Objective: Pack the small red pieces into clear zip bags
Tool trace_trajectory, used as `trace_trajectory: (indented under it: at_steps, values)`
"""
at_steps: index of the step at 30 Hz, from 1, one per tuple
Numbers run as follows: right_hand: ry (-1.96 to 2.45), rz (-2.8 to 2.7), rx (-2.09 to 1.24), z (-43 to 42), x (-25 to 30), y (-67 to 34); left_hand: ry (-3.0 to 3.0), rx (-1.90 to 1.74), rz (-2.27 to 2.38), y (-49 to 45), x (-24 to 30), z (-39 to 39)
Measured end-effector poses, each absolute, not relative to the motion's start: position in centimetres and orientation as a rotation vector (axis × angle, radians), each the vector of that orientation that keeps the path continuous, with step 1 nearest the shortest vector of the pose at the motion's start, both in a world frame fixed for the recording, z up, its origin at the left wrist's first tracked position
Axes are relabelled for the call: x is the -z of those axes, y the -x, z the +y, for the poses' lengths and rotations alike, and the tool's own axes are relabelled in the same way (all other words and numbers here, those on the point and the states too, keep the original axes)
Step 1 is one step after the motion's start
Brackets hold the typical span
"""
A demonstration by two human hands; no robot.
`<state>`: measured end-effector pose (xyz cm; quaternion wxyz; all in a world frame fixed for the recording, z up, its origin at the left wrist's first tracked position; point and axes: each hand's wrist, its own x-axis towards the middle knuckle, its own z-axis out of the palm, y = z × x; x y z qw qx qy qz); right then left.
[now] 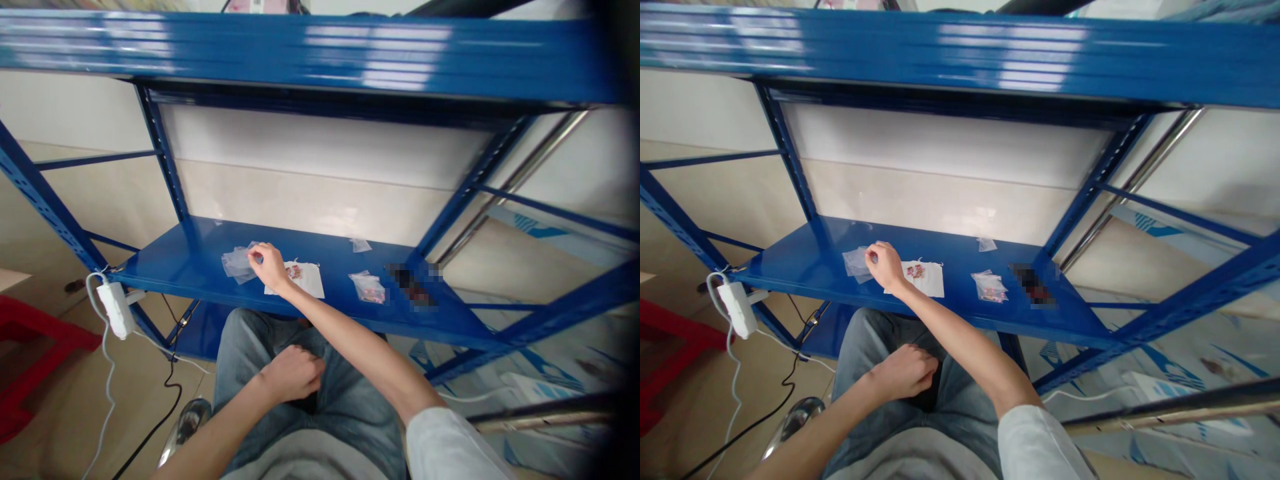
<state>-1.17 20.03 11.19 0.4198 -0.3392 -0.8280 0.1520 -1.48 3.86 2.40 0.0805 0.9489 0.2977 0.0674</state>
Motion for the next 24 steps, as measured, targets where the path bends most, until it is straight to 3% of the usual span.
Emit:
trace_trajectory:
  at_steps: [5, 10, 17, 24]
  values:
    - [0.761, -1.657, -1.013, 13.7, -10.8, -5.7, -2.758, -0.310, 0.943, 2.0, -3.2, 3.9]
    - [0.820, -1.074, -1.373, 7.9, -7.1, -13.1, -2.426, -0.680, 1.021, 2.6, -3.8, 4.4]
    - [0.927, -0.620, -1.688, 5.0, -1.0, -16.1, -1.934, -1.057, 1.038, 1.8, -2.8, 4.7]
    - [0.969, -0.697, -1.734, 2.9, -0.5, -13.5, -1.803, -1.044, 0.869, 0.7, -2.5, 3.9]
